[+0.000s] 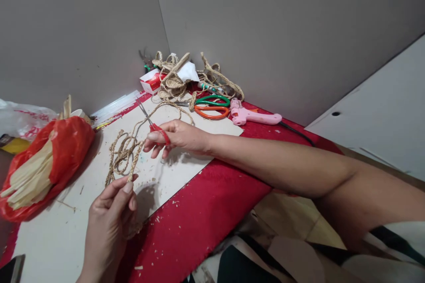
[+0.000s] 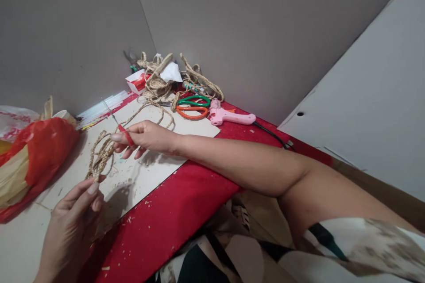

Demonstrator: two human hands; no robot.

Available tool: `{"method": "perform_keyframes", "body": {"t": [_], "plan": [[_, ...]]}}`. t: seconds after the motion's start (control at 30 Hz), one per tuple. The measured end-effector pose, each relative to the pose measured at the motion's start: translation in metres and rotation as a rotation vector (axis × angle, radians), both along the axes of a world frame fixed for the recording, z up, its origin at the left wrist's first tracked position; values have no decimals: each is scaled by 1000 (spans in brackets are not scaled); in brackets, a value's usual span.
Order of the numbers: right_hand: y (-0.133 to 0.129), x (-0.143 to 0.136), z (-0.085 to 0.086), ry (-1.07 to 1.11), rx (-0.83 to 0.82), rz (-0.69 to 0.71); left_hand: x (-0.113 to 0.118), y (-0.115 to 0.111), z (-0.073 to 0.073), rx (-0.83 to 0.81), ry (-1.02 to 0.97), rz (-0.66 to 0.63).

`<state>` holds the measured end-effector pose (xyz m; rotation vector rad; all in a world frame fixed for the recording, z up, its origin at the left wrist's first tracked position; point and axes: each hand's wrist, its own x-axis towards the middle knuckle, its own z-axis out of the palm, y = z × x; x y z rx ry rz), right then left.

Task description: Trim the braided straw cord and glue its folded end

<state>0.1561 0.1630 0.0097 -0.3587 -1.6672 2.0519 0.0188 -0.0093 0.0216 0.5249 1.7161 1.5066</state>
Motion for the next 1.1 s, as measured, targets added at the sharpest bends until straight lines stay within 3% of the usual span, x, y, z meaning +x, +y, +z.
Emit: {"method": "perform_keyframes", "body": {"t": [0.2,0.3,0.43,0.53,0.7,0.97,1.1], "plan": [[-13,2,-2,-53,262,51,-6,1,-6,18,-13,12],[-20,2,-7,-72,566,53,-8,1,-9,26,-3,9],[-23,3,-11,-226,1068,-60,-7,0,-8,53,-28,37],[-24,5,-9,-371,1290,-127,-3,-3,-3,87,-96,47],[-25,7,-3,-522,1441,-167,-1,-5,1,107,-163,0],[-25,8,-1,-576,1551,-162,-2,-3,-1,97,-123,20],[-22,8,-2,-573,1467,-137,-3,-3,0,104,-113,16]]}}
